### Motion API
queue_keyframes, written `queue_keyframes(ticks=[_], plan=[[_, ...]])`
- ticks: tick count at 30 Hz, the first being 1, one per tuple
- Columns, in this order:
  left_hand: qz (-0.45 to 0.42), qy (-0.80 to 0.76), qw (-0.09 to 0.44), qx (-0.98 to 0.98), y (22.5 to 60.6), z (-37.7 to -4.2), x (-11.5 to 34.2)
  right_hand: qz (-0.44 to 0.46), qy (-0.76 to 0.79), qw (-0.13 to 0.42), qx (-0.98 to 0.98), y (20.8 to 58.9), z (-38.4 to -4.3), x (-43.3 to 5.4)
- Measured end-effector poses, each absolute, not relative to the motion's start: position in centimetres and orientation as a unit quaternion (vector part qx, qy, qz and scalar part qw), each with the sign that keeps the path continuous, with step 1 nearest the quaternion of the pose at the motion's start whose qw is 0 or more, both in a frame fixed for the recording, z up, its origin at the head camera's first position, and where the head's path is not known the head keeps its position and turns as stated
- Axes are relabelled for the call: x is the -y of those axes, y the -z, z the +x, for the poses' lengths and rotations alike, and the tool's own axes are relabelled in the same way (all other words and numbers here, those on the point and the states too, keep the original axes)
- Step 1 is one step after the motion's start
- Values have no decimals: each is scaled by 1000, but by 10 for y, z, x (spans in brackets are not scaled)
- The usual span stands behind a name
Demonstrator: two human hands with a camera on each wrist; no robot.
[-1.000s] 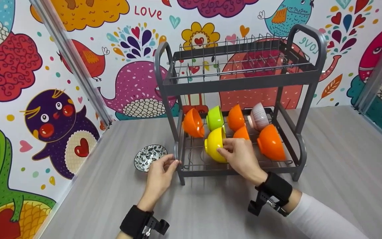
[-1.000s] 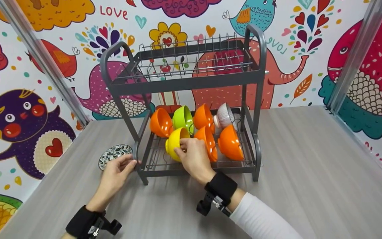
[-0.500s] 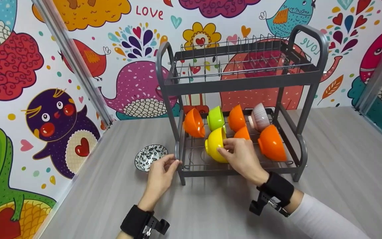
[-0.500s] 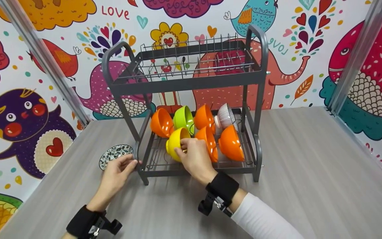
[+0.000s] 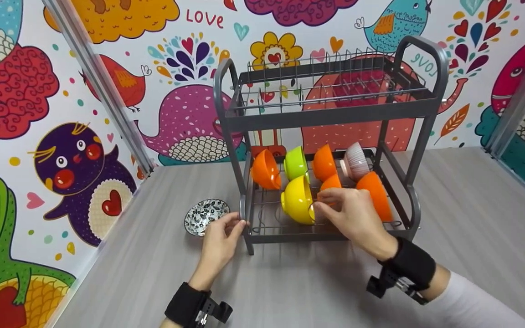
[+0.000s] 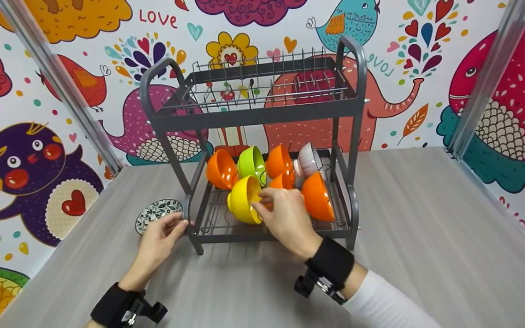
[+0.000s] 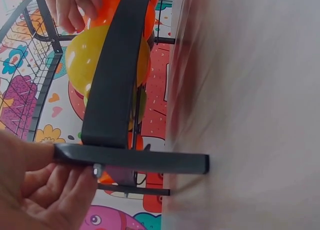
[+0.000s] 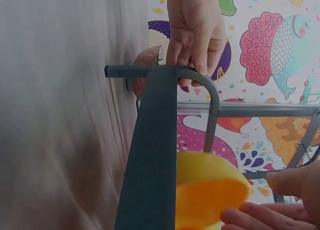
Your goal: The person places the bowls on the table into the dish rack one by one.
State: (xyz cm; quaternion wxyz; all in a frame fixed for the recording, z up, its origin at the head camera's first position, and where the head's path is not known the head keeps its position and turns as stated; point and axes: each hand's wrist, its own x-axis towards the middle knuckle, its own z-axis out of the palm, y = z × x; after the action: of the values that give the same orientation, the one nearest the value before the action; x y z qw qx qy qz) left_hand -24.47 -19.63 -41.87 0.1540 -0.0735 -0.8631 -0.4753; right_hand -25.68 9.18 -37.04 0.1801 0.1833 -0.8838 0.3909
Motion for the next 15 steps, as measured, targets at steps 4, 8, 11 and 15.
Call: queue_keyframes(ticks=[4, 8, 11, 15], plan=[[-67, 480, 147, 862, 418, -244, 196, 215, -358, 213, 883, 377, -248, -108], [-81, 475, 158, 862, 419, -244, 196, 253, -327, 247, 876, 389, -240, -124], [-92, 470, 168, 861, 420, -243, 196, 280, -304, 269, 870, 400, -236, -136], [-97, 473, 170, 859, 420, -244, 197, 306, -256, 309, 863, 412, -233, -148]])
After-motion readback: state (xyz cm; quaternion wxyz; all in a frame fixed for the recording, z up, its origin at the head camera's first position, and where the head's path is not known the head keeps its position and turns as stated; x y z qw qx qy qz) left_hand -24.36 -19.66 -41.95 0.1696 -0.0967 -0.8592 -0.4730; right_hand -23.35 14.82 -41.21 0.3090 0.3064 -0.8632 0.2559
